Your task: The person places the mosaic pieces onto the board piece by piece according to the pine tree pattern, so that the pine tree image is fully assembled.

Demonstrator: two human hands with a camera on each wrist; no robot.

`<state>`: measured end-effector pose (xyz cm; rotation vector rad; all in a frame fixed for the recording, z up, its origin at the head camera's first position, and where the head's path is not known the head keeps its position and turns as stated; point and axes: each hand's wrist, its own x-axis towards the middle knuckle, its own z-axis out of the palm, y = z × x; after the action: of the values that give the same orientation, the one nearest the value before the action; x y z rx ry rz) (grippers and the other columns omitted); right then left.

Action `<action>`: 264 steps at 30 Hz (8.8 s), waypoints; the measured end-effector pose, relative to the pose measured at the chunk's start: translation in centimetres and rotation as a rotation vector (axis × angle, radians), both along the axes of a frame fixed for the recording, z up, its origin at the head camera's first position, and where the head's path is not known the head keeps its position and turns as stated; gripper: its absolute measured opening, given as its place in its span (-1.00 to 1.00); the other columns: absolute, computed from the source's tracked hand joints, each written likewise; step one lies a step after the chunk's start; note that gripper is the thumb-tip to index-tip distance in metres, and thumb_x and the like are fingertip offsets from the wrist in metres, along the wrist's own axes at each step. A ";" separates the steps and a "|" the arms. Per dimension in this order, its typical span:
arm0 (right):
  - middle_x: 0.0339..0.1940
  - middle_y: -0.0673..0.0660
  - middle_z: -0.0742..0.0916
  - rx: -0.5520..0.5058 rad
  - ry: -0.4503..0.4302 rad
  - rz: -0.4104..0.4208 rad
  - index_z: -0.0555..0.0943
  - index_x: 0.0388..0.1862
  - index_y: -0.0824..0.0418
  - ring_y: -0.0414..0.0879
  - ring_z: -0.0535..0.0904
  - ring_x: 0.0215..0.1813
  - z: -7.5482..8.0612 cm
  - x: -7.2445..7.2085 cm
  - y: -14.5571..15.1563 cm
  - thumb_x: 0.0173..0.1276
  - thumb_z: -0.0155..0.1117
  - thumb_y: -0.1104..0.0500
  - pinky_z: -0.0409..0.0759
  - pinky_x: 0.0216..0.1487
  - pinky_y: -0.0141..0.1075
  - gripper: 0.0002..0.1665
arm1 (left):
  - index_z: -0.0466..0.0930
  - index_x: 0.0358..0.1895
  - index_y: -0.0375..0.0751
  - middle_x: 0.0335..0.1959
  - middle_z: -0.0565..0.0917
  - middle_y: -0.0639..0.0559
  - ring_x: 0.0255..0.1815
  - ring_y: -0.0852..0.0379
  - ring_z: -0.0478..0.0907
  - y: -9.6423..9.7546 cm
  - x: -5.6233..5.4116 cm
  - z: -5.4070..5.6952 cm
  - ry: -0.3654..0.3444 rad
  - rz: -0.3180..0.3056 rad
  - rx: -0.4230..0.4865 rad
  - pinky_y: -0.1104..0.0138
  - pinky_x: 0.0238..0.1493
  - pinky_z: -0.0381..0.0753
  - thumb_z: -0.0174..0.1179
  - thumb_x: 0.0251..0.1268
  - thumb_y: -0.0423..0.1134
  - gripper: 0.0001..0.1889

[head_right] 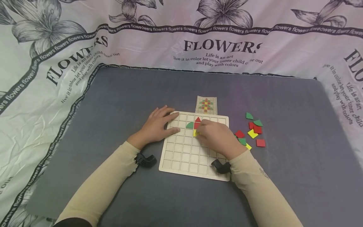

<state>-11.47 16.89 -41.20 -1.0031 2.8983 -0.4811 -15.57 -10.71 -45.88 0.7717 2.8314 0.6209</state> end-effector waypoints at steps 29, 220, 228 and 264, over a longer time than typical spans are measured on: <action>-0.07 0.24 0.81 0.047 -0.141 -0.245 0.77 0.06 0.35 0.10 0.74 -0.14 2.1 -0.2 8.5 0.37 0.47 0.30 0.74 -0.14 0.08 -0.70 | 0.29 0.65 0.11 0.66 0.24 0.02 0.75 -0.06 -0.08 0.0 0.0 -0.3 0.001 -0.004 0.009 -0.04 0.73 -0.27 0.15 0.52 0.30 -0.24; -0.55 -0.02 0.53 0.130 -0.191 -0.273 0.58 -0.52 0.07 -0.13 0.38 -0.45 1.6 3.2 8.1 0.23 0.39 0.29 0.33 -0.54 -0.27 -0.79 | 0.31 0.65 0.10 0.66 0.25 0.01 0.76 -0.05 -0.08 0.3 -0.1 -0.1 -0.004 0.009 0.024 -0.01 0.74 -0.28 0.17 0.52 0.28 -0.25; -0.59 -0.02 0.46 0.126 -0.165 -0.272 0.49 -0.55 0.06 -0.13 0.34 -0.47 2.6 2.7 8.2 0.15 0.36 0.28 0.26 -0.53 -0.28 -0.77 | 0.31 0.64 0.09 0.65 0.26 0.01 0.75 -0.06 -0.06 0.5 -0.3 -0.1 0.007 0.005 0.021 -0.02 0.74 -0.25 0.18 0.51 0.28 -0.25; -0.25 0.01 0.72 0.061 -0.056 -0.028 0.82 -0.21 0.12 -0.14 0.61 -0.28 1.0 -0.4 1.4 0.28 0.50 0.29 0.71 -0.27 -0.15 -0.88 | 0.30 0.65 0.09 0.66 0.25 0.01 0.76 -0.07 -0.08 0.0 -0.3 0.0 0.010 -0.002 0.029 -0.03 0.73 -0.28 0.17 0.52 0.29 -0.24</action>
<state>-11.87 18.33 -40.22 -0.9271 2.8619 -0.4128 -15.86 -10.74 -45.90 0.7846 2.8360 0.6604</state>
